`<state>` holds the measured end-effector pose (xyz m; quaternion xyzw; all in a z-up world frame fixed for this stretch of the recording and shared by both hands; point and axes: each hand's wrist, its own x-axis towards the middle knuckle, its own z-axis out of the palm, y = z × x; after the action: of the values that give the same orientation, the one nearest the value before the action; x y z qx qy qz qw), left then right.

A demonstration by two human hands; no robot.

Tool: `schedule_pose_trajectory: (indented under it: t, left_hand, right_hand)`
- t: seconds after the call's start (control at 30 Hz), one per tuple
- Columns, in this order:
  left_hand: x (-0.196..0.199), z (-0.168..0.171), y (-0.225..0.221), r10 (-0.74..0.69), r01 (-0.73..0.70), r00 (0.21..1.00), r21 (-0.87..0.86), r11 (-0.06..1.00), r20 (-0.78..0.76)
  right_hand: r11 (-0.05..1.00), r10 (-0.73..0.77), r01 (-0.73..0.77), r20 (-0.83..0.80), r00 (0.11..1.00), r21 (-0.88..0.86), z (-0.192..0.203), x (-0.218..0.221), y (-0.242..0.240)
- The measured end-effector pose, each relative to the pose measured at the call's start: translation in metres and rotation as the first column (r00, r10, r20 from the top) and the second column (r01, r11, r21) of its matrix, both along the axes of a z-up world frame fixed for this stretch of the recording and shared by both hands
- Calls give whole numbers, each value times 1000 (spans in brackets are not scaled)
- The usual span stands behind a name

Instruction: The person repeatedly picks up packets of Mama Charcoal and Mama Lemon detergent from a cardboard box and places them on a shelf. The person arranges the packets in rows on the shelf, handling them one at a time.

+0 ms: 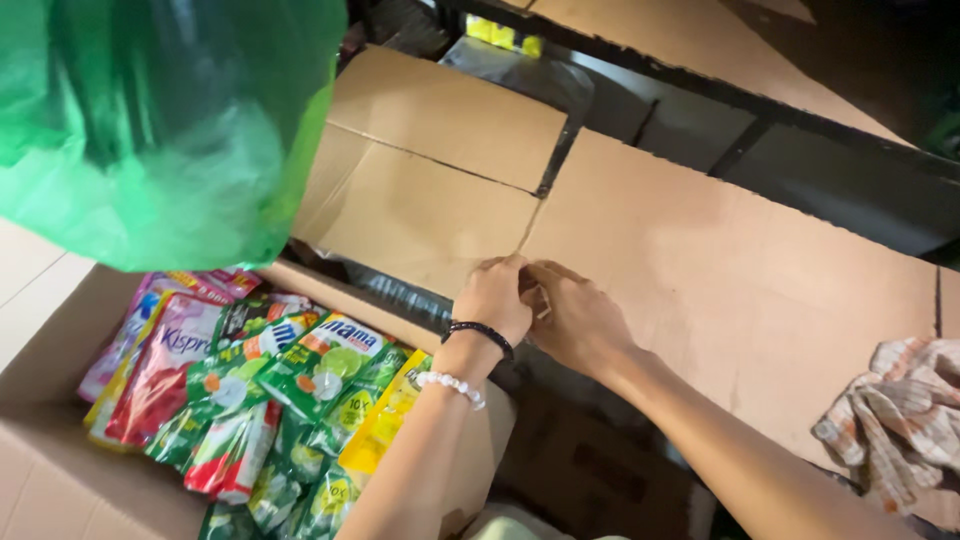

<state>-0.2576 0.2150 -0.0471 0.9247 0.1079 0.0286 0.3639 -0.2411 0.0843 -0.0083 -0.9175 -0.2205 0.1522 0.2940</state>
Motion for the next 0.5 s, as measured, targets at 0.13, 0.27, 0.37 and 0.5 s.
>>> schedule_pose_trajectory:
  t: [0.13, 0.27, 0.37, 0.5]
  left_hand:
    - [-18, -6, 14, 40, -40, 999, -3, 999, 0]
    - [-33, -4, 27, 72, -72, 997, -17, 997, 12]
    - [-46, -1, 37, 124, -124, 992, -34, 992, 14]
    - [-66, 4, 54, 164, -163, 984, -23, 986, 64]
  right_hand:
    - [999, 41, -42, 33, 999, 33, 0, -13, 12]
    - [991, 95, -104, 112, 989, 79, -4, -24, 25]
    - [985, 111, -128, 146, 983, 112, -7, -32, 36]
    - [977, 155, -179, 195, 969, 113, -8, -44, 54]
